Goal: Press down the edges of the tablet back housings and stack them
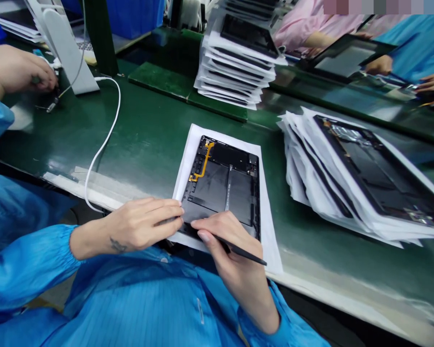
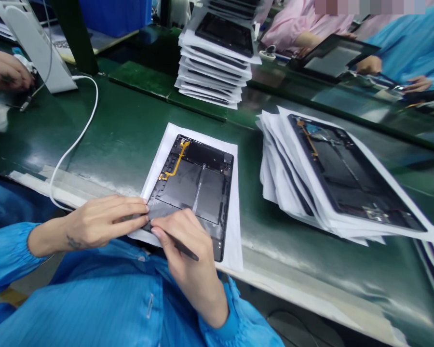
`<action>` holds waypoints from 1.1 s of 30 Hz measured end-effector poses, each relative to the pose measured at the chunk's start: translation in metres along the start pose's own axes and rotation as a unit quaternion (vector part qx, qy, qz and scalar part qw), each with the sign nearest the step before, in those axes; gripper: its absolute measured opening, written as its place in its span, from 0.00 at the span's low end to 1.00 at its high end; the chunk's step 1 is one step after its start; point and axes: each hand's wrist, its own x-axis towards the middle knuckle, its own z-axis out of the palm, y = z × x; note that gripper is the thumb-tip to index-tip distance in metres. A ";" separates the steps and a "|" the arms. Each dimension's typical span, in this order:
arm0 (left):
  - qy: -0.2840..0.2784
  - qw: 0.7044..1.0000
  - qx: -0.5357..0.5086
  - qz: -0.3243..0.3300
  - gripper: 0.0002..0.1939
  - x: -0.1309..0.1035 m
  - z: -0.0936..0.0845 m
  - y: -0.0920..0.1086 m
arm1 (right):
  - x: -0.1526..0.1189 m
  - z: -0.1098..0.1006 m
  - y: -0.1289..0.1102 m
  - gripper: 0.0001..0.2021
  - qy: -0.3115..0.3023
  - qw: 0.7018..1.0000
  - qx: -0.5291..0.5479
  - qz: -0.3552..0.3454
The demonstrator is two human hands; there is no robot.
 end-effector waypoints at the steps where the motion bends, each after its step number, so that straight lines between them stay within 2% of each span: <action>1: -0.001 1.000 0.007 0.000 0.15 0.001 0.001 0.001 | 0.001 0.000 -0.001 0.08 -0.004 1.000 0.001 -0.003; 7: 0.019 0.999 0.044 -0.006 0.10 0.003 0.008 0.011 | -0.004 -0.008 -0.001 0.08 -0.004 1.000 -0.016 -0.011; 13: 0.035 0.998 0.043 -0.013 0.11 0.005 0.011 0.013 | -0.029 -0.026 0.004 0.09 0.029 0.997 -0.060 0.043; 17: 0.023 0.997 0.068 -0.020 0.15 0.013 0.012 0.014 | -0.035 -0.022 0.002 0.10 0.037 0.997 -0.071 0.015; 21: 0.016 0.999 0.039 -0.013 0.15 0.018 0.017 0.018 | -0.037 -0.018 0.000 0.10 0.057 0.995 -0.085 0.012; 27: 0.035 0.999 0.013 -0.017 0.15 0.013 0.018 0.017 | -0.031 -0.015 0.000 0.10 0.047 0.998 -0.052 0.007; 33: 0.010 1.000 0.001 -0.015 0.15 0.010 0.014 0.013 | -0.020 -0.013 0.005 0.08 0.022 0.999 -0.037 0.010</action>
